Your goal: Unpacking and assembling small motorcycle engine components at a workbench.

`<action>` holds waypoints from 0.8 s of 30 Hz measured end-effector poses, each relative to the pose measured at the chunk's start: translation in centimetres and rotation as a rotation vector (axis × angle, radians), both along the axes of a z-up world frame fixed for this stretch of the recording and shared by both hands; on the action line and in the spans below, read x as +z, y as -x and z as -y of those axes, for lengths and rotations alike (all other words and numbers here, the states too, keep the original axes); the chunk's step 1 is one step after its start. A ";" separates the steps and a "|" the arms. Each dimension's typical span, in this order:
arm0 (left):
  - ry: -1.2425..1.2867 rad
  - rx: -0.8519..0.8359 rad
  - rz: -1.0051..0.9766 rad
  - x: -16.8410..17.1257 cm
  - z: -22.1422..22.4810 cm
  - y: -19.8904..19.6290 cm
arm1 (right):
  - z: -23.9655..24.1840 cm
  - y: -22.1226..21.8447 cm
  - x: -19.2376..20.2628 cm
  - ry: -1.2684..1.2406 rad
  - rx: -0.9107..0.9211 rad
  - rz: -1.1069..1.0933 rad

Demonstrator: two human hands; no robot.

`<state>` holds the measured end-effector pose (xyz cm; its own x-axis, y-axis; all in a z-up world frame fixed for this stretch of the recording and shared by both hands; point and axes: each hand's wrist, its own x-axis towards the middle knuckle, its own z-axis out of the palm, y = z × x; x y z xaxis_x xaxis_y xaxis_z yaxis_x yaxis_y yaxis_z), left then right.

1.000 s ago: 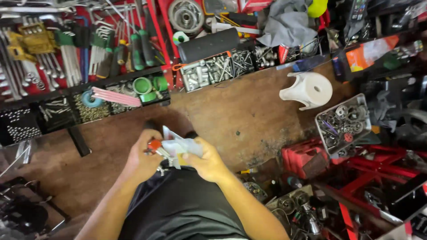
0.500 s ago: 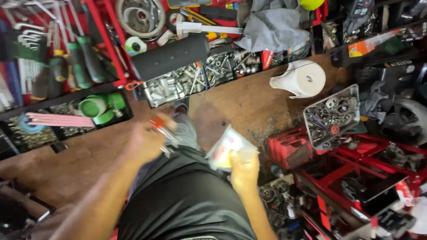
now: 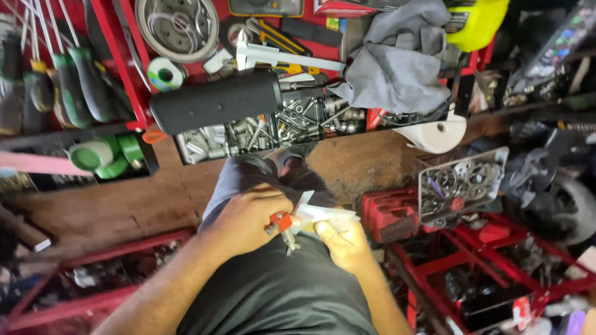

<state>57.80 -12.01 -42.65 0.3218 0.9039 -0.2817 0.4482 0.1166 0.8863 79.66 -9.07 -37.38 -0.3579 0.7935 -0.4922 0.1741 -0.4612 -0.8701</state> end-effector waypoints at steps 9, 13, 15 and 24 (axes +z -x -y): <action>-0.055 0.144 0.045 2.0 -1.4 -4.7 | -1.7 -8.2 -4.6 0.050 0.207 -0.120; -0.139 0.111 -0.045 0.3 -1.1 -7.5 | -4.8 -6.7 -1.3 0.018 0.211 -0.206; -0.160 0.116 -0.059 0.1 -1.2 -8.9 | -4.9 -7.0 -1.2 0.009 0.211 -0.164; -0.162 0.112 -0.044 1.6 -3.4 -10.2 | -4.4 -10.3 -4.3 -0.103 0.101 0.063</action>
<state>67.97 -8.62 -41.10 0.2069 0.9681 -0.1415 0.4790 0.0258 0.8774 89.99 -4.71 -41.63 -0.4092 0.8026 -0.4340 0.2705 -0.3476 -0.8978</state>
